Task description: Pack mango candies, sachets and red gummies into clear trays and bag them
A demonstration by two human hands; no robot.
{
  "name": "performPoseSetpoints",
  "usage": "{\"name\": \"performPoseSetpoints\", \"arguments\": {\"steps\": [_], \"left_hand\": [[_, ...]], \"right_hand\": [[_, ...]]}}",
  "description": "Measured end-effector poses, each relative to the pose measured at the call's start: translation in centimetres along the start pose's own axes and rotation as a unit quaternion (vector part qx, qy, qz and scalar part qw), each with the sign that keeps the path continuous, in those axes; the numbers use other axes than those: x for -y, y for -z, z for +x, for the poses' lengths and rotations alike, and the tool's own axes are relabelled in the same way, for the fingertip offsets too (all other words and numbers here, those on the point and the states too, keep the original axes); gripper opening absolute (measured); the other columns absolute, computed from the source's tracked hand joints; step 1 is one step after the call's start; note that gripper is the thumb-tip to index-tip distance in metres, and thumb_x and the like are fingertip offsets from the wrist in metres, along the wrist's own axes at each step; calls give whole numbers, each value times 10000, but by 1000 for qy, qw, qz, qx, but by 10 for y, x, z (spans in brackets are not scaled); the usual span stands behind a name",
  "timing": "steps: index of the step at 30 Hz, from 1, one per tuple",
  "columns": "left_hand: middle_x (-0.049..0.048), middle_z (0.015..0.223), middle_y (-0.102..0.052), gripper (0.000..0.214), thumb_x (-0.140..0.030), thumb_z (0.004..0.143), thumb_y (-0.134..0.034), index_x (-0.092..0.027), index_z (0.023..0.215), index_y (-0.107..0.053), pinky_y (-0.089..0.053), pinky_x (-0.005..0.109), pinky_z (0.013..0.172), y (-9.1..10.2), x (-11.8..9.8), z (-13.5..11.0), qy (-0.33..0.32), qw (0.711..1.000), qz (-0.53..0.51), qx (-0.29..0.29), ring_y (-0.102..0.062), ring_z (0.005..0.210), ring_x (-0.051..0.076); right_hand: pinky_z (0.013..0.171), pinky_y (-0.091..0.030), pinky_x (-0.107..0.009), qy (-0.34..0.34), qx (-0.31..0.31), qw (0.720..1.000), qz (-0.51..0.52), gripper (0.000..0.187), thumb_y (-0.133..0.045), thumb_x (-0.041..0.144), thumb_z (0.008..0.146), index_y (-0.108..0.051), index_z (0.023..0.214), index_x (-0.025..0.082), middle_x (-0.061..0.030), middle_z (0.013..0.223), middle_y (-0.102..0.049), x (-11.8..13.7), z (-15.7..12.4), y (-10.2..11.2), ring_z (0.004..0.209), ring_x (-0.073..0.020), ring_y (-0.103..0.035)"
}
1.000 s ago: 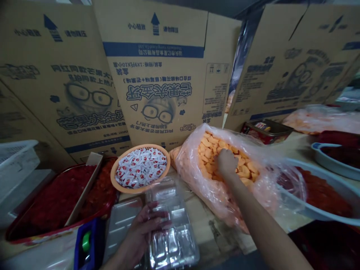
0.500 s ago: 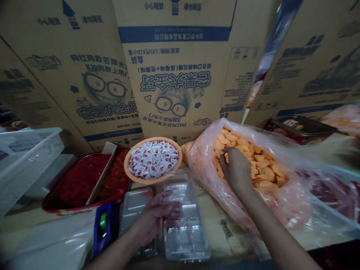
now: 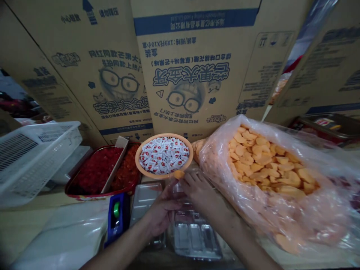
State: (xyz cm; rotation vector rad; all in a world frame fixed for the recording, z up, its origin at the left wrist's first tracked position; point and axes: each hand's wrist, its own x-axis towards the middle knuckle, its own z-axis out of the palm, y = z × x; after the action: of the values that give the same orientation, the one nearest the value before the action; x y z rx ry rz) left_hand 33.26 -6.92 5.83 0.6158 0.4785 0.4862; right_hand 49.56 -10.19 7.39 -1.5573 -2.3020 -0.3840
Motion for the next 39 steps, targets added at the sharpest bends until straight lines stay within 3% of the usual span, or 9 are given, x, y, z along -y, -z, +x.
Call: {"name": "performPoseSetpoints", "arguments": {"steps": [7, 12, 15, 19, 24, 29, 33, 35, 39], "left_hand": [[93, 1136, -620, 809, -32, 632, -659, -292, 1325, -333, -542, 393, 702, 5, 2, 0, 11, 1000, 2, 16, -673, 902, 285], [137, 1246, -564, 869, -70, 671, -665, -298, 1392, -238, -530, 415, 736, 4, -5, -5, 33, 999, 11, -14, -651, 970, 307], [147, 1261, -550, 875, -71, 669, -666, -287, 1400, -236, -521, 428, 755, 5, -7, -8, 32, 999, 12, -26, -644, 987, 319], [147, 1258, -548, 893, -70, 667, -662, -292, 1411, -221, -513, 440, 766, 9, -7, -11, 25, 999, -3, -34, -642, 991, 325], [146, 1235, -569, 876, -66, 673, -652, -279, 1408, -225, -514, 417, 745, 12, -10, -16, 10, 999, -3, -42, -656, 954, 311], [143, 1219, -582, 839, -51, 686, -632, -253, 1393, -230, -521, 414, 734, 15, -18, -21, -1, 998, 2, -61, -652, 965, 318], [119, 1173, -608, 826, -40, 672, -635, -252, 1376, -259, -527, 401, 720, 19, -24, -22, -16, 998, 5, -66, -660, 948, 310], [112, 1159, -616, 821, -38, 664, -642, -254, 1366, -276, -530, 404, 716, 21, -25, -22, -22, 998, 6, -59, -663, 937, 307], [113, 1154, -617, 801, -47, 656, -660, -253, 1344, -307, -533, 400, 709, 23, -27, -24, -40, 998, 4, -56, -667, 930, 306]], "right_hand": [[834, -471, -362, -35, -18, 994, 99, 325, -471, 164, 872, -596, 1159, 247, -69, 1144, -595, 2, -7, -1, 1026, -217, -545], [735, -479, -353, -254, -172, 950, 52, 254, -411, 275, 925, -640, 967, 171, -113, 924, -629, -68, -11, 24, 862, -230, -586], [748, -448, -391, -443, -71, 884, -132, 317, -380, 256, 926, -607, 1088, 106, -191, 1028, -598, -131, -21, 37, 940, -296, -577], [713, -435, -411, -505, -40, 845, -171, 331, -423, 176, 881, -559, 1142, 24, -275, 1072, -553, -188, -34, 43, 976, -356, -561], [674, -418, -386, -508, -23, 846, -162, 240, -423, 158, 856, -627, 938, 62, -237, 936, -593, -212, -39, 44, 880, -332, -585], [641, -400, -373, -456, -162, 873, -64, 263, -389, 273, 875, -617, 837, 149, -165, 828, -604, -195, -32, 53, 775, -277, -567], [513, -389, -314, -457, -247, 844, 133, 326, -473, 433, 833, -599, 942, 152, -82, 679, -596, -151, -5, 65, 567, -195, -528], [499, -381, -295, -412, -204, 867, 193, 295, -536, 435, 784, -619, 898, 176, -51, 646, -602, -121, 16, 66, 535, -174, -513], [510, -378, -273, -313, 16, 931, 186, 228, -530, 387, 786, -619, 665, 215, -18, 575, -608, -60, 61, 49, 552, -182, -559]]}}
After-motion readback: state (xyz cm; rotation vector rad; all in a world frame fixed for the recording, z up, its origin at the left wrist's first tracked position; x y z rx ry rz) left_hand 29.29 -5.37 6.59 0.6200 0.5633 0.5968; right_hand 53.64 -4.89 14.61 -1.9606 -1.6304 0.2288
